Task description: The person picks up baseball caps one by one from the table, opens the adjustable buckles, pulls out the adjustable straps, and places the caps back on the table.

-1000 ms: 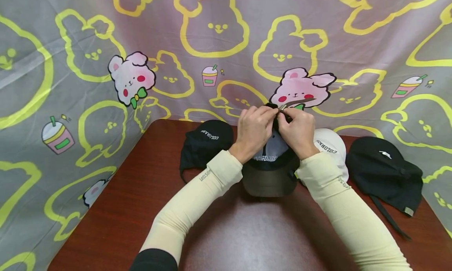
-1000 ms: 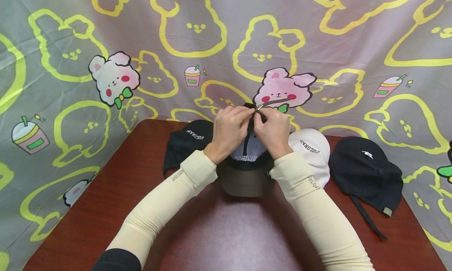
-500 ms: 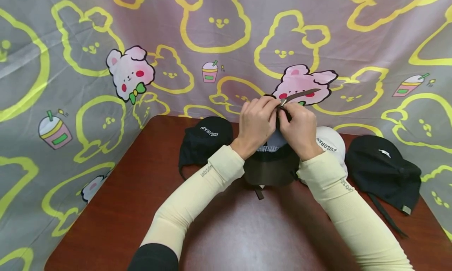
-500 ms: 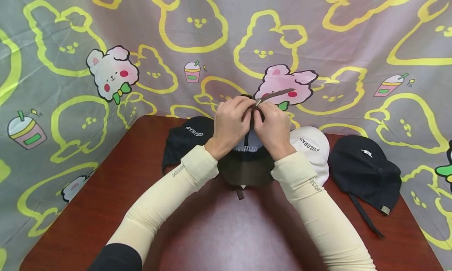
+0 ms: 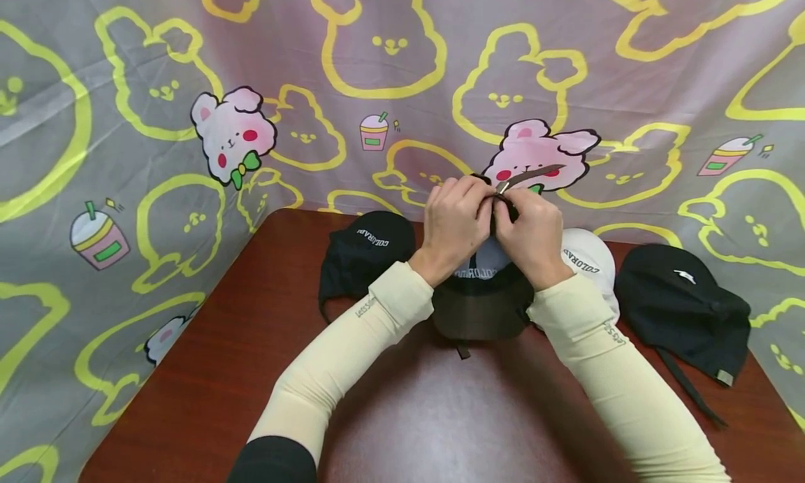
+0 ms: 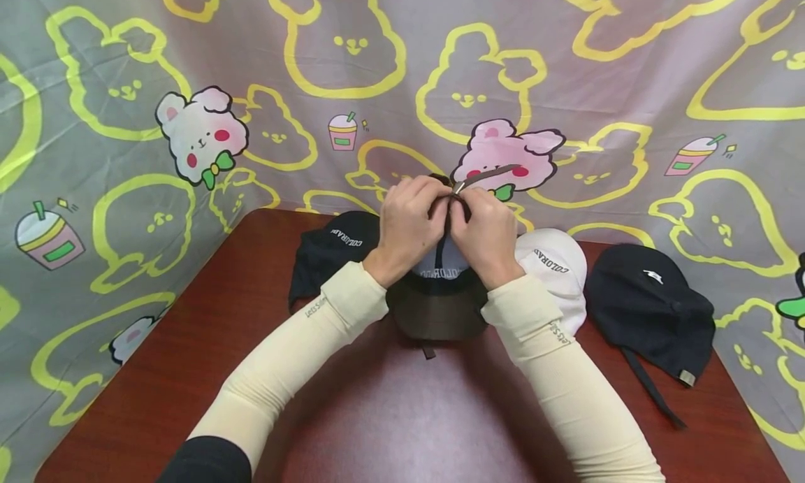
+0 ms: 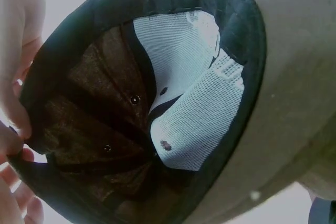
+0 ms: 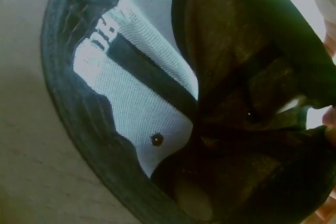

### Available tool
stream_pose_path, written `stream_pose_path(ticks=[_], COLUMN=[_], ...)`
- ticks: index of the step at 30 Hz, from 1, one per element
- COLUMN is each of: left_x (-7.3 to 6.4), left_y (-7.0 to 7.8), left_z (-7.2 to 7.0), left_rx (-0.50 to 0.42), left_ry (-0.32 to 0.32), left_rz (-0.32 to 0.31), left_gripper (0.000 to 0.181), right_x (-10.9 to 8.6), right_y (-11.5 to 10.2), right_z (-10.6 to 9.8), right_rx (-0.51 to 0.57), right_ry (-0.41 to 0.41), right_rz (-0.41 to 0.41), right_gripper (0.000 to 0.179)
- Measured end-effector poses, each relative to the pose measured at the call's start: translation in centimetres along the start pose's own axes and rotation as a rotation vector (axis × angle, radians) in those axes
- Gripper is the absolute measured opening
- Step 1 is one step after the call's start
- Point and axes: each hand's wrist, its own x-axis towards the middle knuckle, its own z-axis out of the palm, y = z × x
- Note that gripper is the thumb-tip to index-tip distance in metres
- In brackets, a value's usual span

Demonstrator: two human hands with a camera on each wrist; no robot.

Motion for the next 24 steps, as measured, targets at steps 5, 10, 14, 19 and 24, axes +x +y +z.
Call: stream_pose_path(ticks=[5,10,14,19,24], left_x=[0.0,-0.2,-0.4,-0.5,-0.5], left_y=[0.1,0.2,0.3,0.3,0.5], left_z=[0.0,-0.2,-0.2,-0.4,-0.4], left_rx=[-0.02,-0.021,-0.006,-0.008,-0.006], left_ry=[-0.002,-0.009,-0.011,-0.025,-0.037], left_rz=[-0.002,0.017,0.028,0.022,0.001], left_gripper=[0.015,0.016,0.017,0.018,0.017], right_x=[0.0,0.1,0.4,0.7,0.7], right_y=[0.2,0.5,0.8,1.2,1.3], right_z=[0.2,0.1,-0.1,-0.3,-0.4], right_rx=[0.002,0.017,0.03,0.045,0.05], right_ry=[0.003,0.036,0.056,0.081,0.079], right_rz=[-0.002,-0.005,0.026,0.059,0.041], right_gripper=[0.02,0.022,0.024,0.026,0.026])
